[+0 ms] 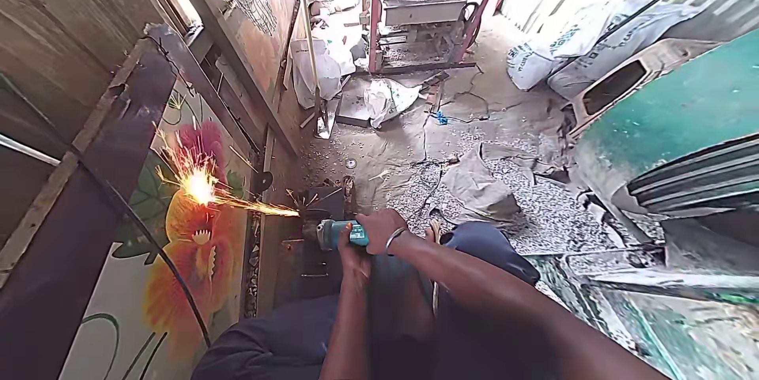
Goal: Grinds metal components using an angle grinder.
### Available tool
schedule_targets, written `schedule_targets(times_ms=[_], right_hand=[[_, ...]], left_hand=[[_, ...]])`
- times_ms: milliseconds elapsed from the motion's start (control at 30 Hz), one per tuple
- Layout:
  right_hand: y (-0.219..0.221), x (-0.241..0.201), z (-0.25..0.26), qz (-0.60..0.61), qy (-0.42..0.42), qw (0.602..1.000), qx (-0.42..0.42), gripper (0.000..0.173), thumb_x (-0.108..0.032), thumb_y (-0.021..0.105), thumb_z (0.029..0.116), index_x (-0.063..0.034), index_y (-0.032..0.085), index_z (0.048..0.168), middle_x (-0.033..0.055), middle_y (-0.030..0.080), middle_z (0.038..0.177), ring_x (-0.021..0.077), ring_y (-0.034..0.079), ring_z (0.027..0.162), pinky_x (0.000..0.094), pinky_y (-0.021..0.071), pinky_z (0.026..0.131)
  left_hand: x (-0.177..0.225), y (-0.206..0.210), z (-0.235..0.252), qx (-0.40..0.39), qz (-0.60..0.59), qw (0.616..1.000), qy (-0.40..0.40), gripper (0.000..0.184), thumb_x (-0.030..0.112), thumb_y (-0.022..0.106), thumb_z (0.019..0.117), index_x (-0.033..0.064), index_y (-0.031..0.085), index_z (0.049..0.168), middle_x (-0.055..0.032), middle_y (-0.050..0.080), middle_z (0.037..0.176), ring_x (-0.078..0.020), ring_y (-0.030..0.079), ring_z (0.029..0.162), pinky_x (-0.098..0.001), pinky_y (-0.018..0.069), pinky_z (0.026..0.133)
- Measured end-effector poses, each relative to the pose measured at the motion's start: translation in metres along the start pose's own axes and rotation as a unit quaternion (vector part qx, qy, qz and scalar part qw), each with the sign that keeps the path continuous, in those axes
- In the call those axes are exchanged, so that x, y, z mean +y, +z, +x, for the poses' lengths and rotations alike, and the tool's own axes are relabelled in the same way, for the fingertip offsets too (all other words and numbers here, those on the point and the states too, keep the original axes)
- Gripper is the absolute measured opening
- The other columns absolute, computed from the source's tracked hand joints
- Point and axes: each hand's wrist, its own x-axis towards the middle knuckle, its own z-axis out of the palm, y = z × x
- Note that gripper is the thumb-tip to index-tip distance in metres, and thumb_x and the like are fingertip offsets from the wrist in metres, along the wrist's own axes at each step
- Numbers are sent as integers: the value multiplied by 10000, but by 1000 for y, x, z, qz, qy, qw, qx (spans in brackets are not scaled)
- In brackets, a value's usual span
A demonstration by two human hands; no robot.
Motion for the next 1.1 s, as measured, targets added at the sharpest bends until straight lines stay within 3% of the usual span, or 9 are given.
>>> schedule_targets(times_ms=[433, 1100], right_hand=[[-2, 0, 6, -9, 0, 1000, -5, 624, -317, 811, 737, -172, 591, 1303, 195, 709, 1056, 426, 691, 970, 634, 533, 761], [0, 3, 7, -6, -7, 1000, -7, 663, -330, 812, 748, -163, 585, 1348, 218, 702, 1087, 444, 681, 1004, 651, 525, 783]], left_hand=[[0, -1, 5, 1, -7, 1000, -1, 249, 273, 429, 1018, 74, 576, 1045, -87, 688, 874, -193, 701, 786, -397, 609, 695], [1, 1, 4, 6, -5, 1000, -2, 227, 258, 436, 1022, 78, 570, 1053, -86, 684, 878, -188, 699, 788, -394, 607, 699]])
